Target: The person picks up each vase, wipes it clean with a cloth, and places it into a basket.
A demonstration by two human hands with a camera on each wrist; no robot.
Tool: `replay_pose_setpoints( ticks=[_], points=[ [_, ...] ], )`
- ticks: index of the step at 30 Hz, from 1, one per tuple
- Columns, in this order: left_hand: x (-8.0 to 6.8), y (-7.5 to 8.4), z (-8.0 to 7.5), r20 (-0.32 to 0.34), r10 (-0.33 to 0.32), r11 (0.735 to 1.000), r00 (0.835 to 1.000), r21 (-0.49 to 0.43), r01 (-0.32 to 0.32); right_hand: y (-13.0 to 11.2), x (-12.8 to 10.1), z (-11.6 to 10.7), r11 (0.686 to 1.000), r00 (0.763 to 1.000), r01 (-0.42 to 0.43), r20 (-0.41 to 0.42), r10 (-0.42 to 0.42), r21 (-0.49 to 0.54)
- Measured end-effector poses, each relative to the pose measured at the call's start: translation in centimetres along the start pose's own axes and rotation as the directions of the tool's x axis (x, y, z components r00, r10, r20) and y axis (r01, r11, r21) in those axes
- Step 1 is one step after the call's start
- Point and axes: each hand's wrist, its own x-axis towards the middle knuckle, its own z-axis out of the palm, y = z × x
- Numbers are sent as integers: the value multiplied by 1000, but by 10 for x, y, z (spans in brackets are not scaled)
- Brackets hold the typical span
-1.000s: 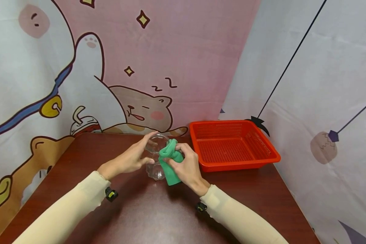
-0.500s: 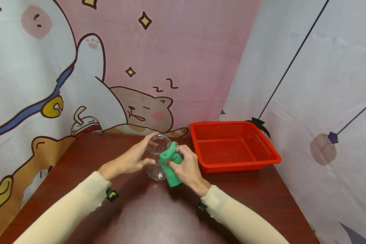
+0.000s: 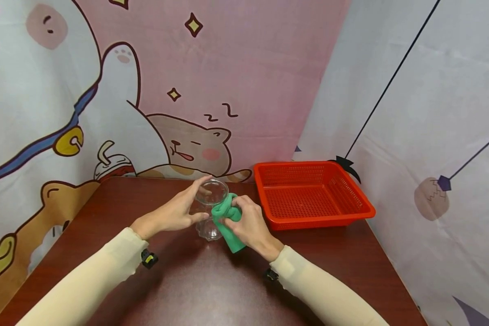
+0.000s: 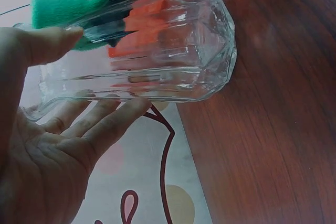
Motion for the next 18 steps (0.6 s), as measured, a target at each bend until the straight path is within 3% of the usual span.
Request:
replay_pose_setpoints(
  ticks=[11, 18],
  points=[
    [0, 0, 0, -1, -22, 999, 1000, -31, 22, 2, -7, 1, 998, 994, -21, 106, 26, -53],
    [0, 2, 1, -4, -36, 995, 999, -94, 36, 5, -11, 4, 993, 979, -70, 185, 86, -93]
  ],
)
